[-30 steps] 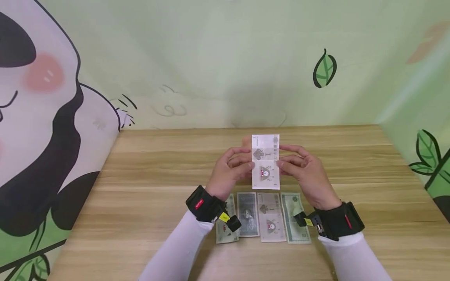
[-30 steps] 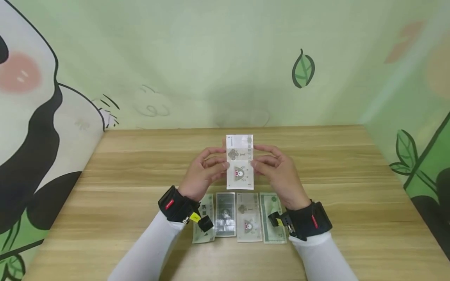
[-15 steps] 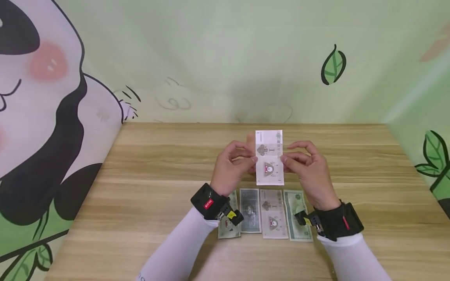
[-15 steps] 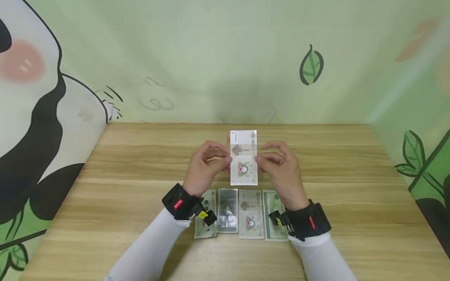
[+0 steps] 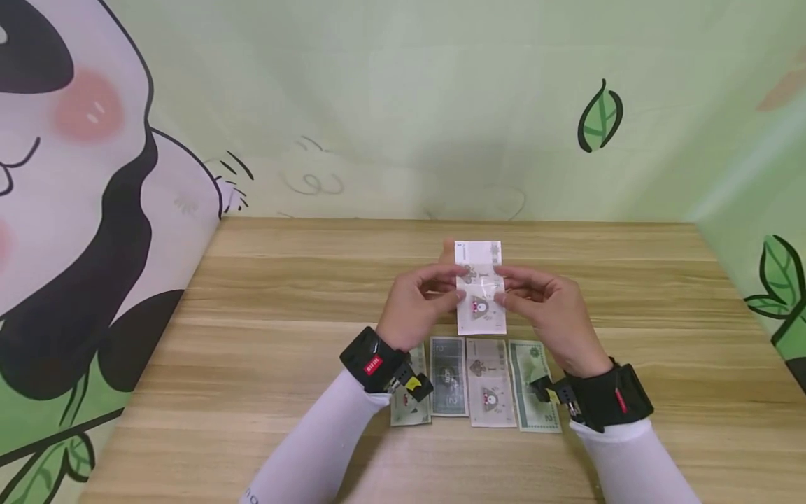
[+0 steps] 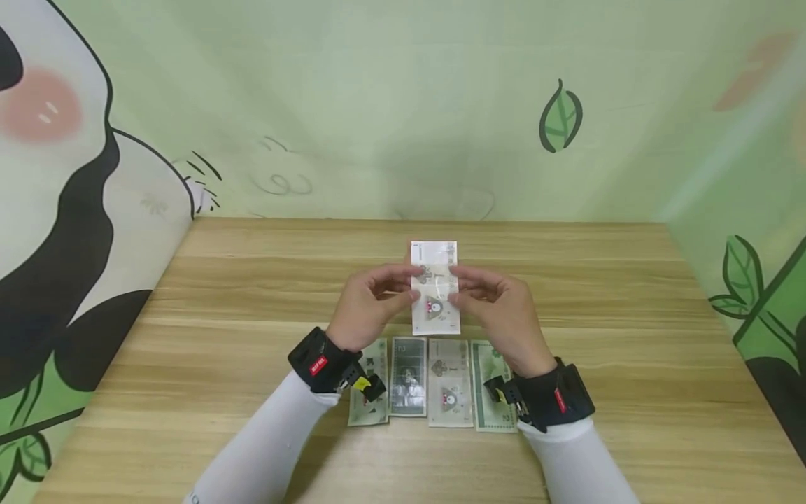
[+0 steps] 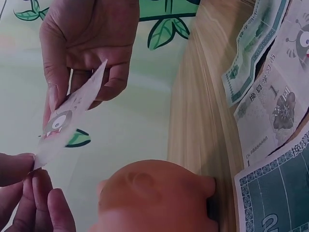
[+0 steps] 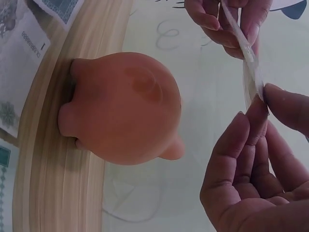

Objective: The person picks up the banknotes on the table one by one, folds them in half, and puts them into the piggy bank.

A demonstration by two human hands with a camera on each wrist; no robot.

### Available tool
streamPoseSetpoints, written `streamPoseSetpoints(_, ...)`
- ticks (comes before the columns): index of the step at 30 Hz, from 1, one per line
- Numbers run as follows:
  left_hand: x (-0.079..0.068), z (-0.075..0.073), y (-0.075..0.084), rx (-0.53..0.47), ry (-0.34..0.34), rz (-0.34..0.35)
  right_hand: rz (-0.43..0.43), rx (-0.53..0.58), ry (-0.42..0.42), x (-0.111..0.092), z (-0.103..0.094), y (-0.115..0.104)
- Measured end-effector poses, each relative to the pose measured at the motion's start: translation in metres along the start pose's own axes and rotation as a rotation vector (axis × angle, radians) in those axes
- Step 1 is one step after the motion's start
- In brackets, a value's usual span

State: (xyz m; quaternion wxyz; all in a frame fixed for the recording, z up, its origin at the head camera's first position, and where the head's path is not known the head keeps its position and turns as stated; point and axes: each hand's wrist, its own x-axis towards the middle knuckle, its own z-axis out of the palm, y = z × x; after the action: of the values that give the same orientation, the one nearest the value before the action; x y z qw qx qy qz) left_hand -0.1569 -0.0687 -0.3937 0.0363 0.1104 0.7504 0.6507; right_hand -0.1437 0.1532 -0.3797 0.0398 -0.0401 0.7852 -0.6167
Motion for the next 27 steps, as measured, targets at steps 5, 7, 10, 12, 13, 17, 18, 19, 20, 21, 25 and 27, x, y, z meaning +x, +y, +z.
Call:
streamPoseSetpoints(5,-0.0015,-0.0007,0.0030,-0.019,0.009,-0.010,-0.014,-0.017,0.010,-0.0003,0.0002,0.0003)
streamPoseSetpoints(7,-0.0017,-0.0006,0.0036,-0.025,0.017,-0.010,-0.026,-0.033,0.021,-0.0004,0.0009,0.0005)
streamPoseSetpoints(10,-0.0020,-0.0001,0.0036,-0.030,0.029,-0.013,-0.040,-0.057,0.039,-0.0007,0.0022,0.0004)
streamPoseSetpoints(12,-0.0021,0.0004,0.0033,-0.031,0.036,-0.014,-0.043,-0.070,0.051,-0.0010,0.0028,0.0004)
streamPoseSetpoints(13,-0.0022,0.0007,0.0033,-0.030,0.039,-0.016,-0.043,-0.071,0.057,-0.0012,0.0030,0.0005)
streamPoseSetpoints(17,-0.0026,0.0018,0.0037,-0.032,0.049,-0.022,-0.036,-0.069,0.071,-0.0023,0.0028,0.0003)
streamPoseSetpoints(18,-0.0026,0.0019,0.0041,-0.030,0.050,-0.023,-0.037,-0.073,0.072,-0.0024,0.0026,0.0004)
streamPoseSetpoints(19,-0.0026,0.0020,0.0041,-0.028,0.051,-0.022,-0.040,-0.076,0.071,-0.0024,0.0027,0.0006)
streamPoseSetpoints(20,-0.0026,0.0020,0.0039,-0.023,0.052,-0.019,-0.046,-0.079,0.069,-0.0023,0.0027,0.0008)
streamPoseSetpoints(21,-0.0026,0.0020,0.0038,-0.019,0.052,-0.016,-0.052,-0.079,0.066,-0.0020,0.0029,0.0012)
streamPoseSetpoints(25,-0.0027,0.0019,0.0030,0.019,0.052,0.014,-0.076,-0.099,0.049,-0.0005,0.0038,0.0029)
streamPoseSetpoints(27,-0.0026,0.0018,0.0025,0.044,0.056,0.033,-0.084,-0.109,0.044,0.0001,0.0043,0.0030)
